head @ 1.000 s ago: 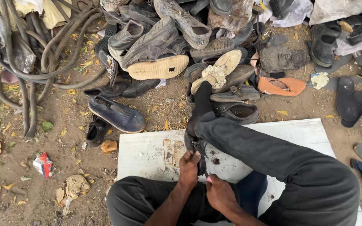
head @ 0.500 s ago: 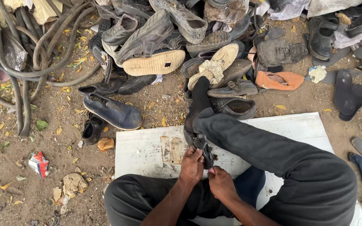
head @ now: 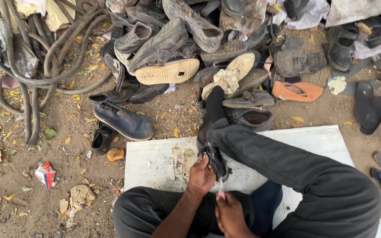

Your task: The person sits on the ground and uses a knife to scrape and clean the soles of several worn shoes. They handle multiple pairs of footwear, picking them up from a pile, scraping the bottom surfaces, and placing them back down.

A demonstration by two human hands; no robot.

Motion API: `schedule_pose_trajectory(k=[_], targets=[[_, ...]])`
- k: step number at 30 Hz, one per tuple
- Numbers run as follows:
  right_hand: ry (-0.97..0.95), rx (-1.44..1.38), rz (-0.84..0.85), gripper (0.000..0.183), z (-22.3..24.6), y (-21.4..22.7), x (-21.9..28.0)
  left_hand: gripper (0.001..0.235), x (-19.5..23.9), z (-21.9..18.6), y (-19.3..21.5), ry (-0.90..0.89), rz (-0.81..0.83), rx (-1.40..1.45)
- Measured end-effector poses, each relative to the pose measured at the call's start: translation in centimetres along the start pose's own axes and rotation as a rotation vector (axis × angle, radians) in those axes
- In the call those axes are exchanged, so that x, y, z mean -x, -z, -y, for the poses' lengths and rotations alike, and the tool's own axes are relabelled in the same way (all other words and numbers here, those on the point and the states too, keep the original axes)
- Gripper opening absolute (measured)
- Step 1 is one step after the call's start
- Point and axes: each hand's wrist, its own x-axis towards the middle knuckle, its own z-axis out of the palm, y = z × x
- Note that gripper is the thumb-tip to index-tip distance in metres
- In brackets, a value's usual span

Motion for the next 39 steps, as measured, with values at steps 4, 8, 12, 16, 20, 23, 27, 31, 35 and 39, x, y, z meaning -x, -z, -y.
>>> schedule_pose_trajectory(k=[4, 8, 12, 16, 20, 23, 27, 31, 35, 39], targets=[[0.011, -0.063, -0.016, 0.018, -0.4, -0.5, -0.1, 0.013, 0.0, 0.5, 0.0, 0.012, -0.005, 0.011], [0.044, -0.091, -0.023, 0.021, 0.8, -0.7, -1.8, 0.003, -0.4, 0.3, -1.5, 0.020, -0.024, -0.112], [-0.043, 0.013, 0.046, 0.022, 2.3, 0.6, -1.4, 0.019, 1.1, -2.2, -3.9, -0.138, 0.196, -1.059], [-0.073, 0.150, 0.071, 0.024, 2.2, 2.3, 0.7, 0.046, 3.0, -4.1, -5.6, -0.712, 0.611, -2.438], [-0.083, 0.180, 0.079, 0.022, 2.5, 1.7, 0.2, 0.019, 2.3, -4.9, -7.0, -0.562, 0.905, -2.729], [-0.103, 0.214, 0.077, 0.021, 2.1, 2.4, 0.0, 0.012, 3.0, -4.1, -6.4, -0.625, 1.044, -2.695], [-0.106, 0.514, 0.086, 0.019, 3.0, 4.4, -0.9, 0.015, 4.5, -3.1, -4.4, -0.762, 1.013, -2.594], [0.043, 0.621, 0.200, 0.021, 5.5, 4.8, -4.7, 0.024, 2.8, -2.8, -1.9, -0.888, 0.616, -2.536], [0.323, 0.771, 0.284, 0.022, 10.6, 2.8, -10.2, 0.015, -2.2, -4.0, -1.7, -0.730, -0.010, -2.067], [0.236, 0.814, 0.294, 0.022, 12.1, 1.4, -11.5, 0.027, -4.0, -5.6, -1.1, -0.676, -0.071, -1.903]])
